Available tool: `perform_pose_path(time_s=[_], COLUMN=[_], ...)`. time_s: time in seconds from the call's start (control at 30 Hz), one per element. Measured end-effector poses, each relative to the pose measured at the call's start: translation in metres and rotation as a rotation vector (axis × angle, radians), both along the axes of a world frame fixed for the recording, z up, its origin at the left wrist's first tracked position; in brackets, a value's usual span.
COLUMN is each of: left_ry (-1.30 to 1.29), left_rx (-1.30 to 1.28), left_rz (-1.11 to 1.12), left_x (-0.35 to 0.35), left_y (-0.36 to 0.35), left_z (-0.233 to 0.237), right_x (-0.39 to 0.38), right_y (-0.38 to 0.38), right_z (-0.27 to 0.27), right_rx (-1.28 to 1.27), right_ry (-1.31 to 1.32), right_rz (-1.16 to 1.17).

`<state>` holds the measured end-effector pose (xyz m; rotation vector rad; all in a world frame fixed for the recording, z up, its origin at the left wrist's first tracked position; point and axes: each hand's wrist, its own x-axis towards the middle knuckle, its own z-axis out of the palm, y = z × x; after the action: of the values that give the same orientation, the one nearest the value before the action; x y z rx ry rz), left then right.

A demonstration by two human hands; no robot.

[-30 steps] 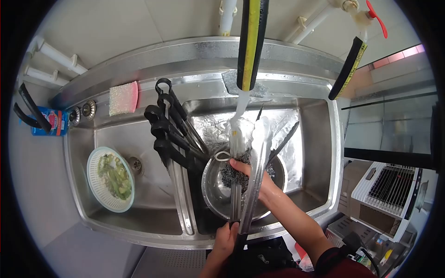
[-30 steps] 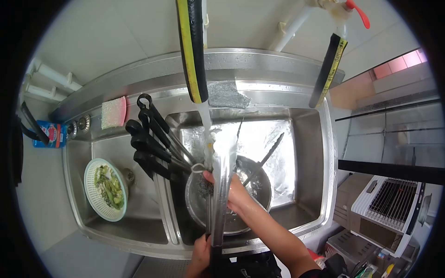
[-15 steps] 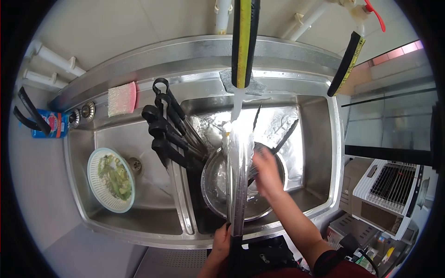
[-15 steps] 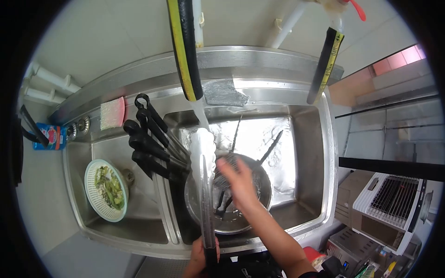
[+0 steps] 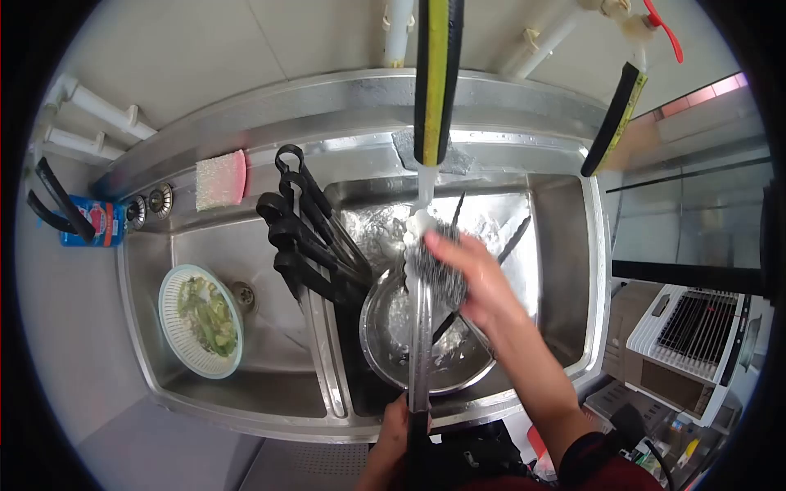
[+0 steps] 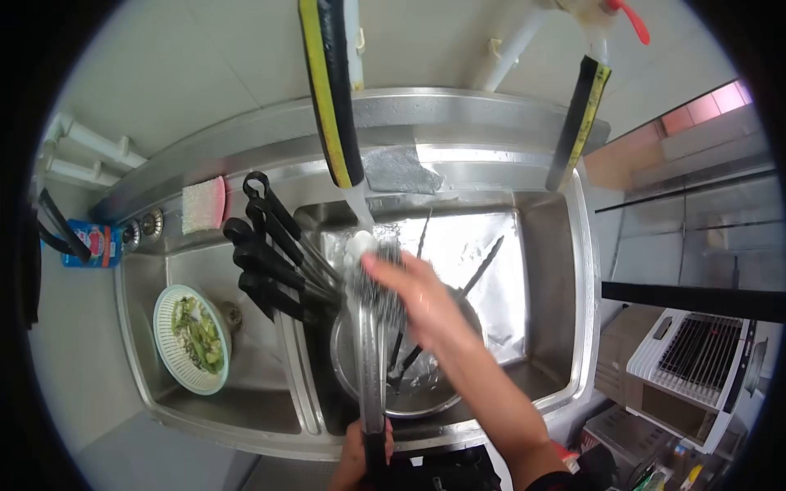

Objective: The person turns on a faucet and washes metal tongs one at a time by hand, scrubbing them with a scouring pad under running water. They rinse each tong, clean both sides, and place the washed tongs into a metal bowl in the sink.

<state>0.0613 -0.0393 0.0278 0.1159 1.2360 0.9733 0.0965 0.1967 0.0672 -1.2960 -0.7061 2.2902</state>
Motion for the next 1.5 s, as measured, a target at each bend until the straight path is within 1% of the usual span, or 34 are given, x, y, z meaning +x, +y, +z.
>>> perform_pose_path(time_s=[0.07, 0.1, 0.17, 0.23, 0.3, 0.33, 0.37, 0.4, 0.43, 0.47, 0.5, 0.53, 0.57, 0.6, 0.63, 0.7, 0.73, 0.77, 0.83, 0.9, 0.93, 0.97, 1.03, 1.07, 1.1, 1.17, 1.23, 1.27, 1.3, 1.37, 1.4, 1.43, 1.5], left_ry=[-0.174, -0.172, -0.283, -0.291, -0.293, -0.343, -0.391, -0.391, -0.008, 0.373, 0.372, 0.432, 0.493, 0.434, 0.434, 0.468, 0.457, 0.466, 0.488, 0.419, 0.423, 0.423, 0.35, 0.344, 0.36, 0.369, 0.43, 0.422, 0.406, 0.419, 0.419, 0.416, 0.41], left_rx=[0.007, 0.006, -0.088, -0.062, -0.021, -0.034, -0.047, -0.048, 0.044, 0.125, 0.11, 0.141, 0.174, 0.149, 0.15, 0.199, 0.195, 0.196, 0.193, 0.167, 0.167, 0.165, 0.122, 0.12, 0.118, 0.115, 0.151, 0.149, 0.125, 0.122, 0.135, 0.139, 0.145], left_rz=[0.098, 0.1, 0.129, 0.107, 0.102, 0.152, 0.201, 0.205, 0.109, 0.016, 0.037, 0.01, -0.019, -0.035, -0.026, -0.034, -0.034, -0.06, -0.081, -0.202, -0.234, -0.239, -0.331, -0.334, -0.318, -0.309, -0.24, -0.239, -0.255, -0.262, -0.242, -0.221, -0.215], left_x=[-0.003, -0.003, -0.002, 0.004, 0.002, -0.002, -0.006, -0.007, -0.009, -0.009, -0.011, -0.012, -0.011, -0.009, -0.009, -0.008, -0.006, -0.005, -0.007, -0.013, -0.012, -0.014, -0.016, -0.014, -0.009, -0.005, -0.002, -0.002, -0.006, -0.016, -0.015, -0.013, -0.011], left_y=[0.002, 0.003, 0.002, -0.005, -0.003, -0.001, 0.002, 0.005, 0.008, 0.01, 0.016, 0.026, 0.03, 0.029, 0.032, 0.044, 0.046, 0.046, 0.046, 0.04, 0.035, 0.034, 0.033, 0.03, 0.025, 0.022, 0.022, 0.024, 0.028, 0.037, 0.031, 0.022, 0.022], left_z=[-0.002, -0.002, 0.001, -0.004, -0.007, -0.007, -0.008, -0.011, -0.016, -0.018, -0.013, -0.006, -0.003, -0.009, -0.009, -0.004, -0.002, 0.0, 0.003, 0.008, 0.005, 0.007, 0.013, 0.016, 0.019, 0.024, 0.028, 0.03, 0.031, 0.02, 0.013, 0.01, 0.012], right_x=[-0.003, -0.002, -0.003, -0.01, -0.009, -0.007, -0.002, 0.006, 0.013, 0.023, 0.03, 0.036, 0.038, 0.047, 0.053, 0.049, 0.045, 0.033, 0.031, 0.031, 0.025, 0.025, 0.032, 0.034, 0.029, 0.017, 0.008, 0.002, -0.001, -0.013, -0.019, -0.013, -0.011], right_y=[-0.01, -0.008, 0.0, 0.015, -0.001, -0.012, -0.023, -0.032, -0.039, -0.04, -0.039, -0.03, -0.021, -0.017, -0.012, -0.032, -0.042, -0.048, -0.049, -0.033, -0.03, -0.027, -0.017, -0.006, 0.011, 0.041, 0.039, 0.031, 0.013, -0.021, -0.015, 0.008, 0.036], right_z=[-0.009, -0.011, -0.004, 0.001, 0.001, 0.006, 0.003, -0.001, -0.006, -0.015, -0.019, -0.018, -0.027, -0.034, -0.042, -0.061, -0.059, -0.045, -0.041, -0.037, -0.035, -0.04, -0.06, -0.073, -0.068, -0.053, -0.059, -0.058, -0.057, -0.05, -0.063, -0.066, -0.081], right_rx=[-0.041, -0.042, -0.024, 0.035, -0.036, -0.06, -0.077, -0.073, -0.07, 0.049, 0.167, 0.149, 0.136, 0.095, 0.061, -0.038, -0.059, -0.085, -0.108, -0.077, -0.094, -0.097, -0.034, -0.039, -0.006, 0.036, 0.022, -0.004, -0.082, -0.007, 0.347, 0.148, -0.208], right_ry=[-0.029, -0.028, 0.073, 0.129, 0.12, 0.069, 0.041, 0.048, 0.055, -0.002, -0.061, 0.029, -0.001, 0.043, 0.089, -0.007, -0.17, -0.175, -0.137, -0.26, -0.101, -0.101, -0.076, -0.005, -0.058, -0.136, 0.006, -0.015, 0.023, 0.013, -0.122, -0.268, -0.145], right_rz=[-0.024, -0.022, 0.014, -0.025, -0.043, -0.055, -0.001, -0.005, -0.003, -0.084, -0.159, -0.25, -0.407, -0.389, -0.378, -0.305, -0.203, -0.144, -0.169, 0.159, 0.09, 0.086, 0.265, 0.272, 0.317, 0.313, 0.186, 0.054, -0.085, -0.084, -0.053, 0.099, 0.089])
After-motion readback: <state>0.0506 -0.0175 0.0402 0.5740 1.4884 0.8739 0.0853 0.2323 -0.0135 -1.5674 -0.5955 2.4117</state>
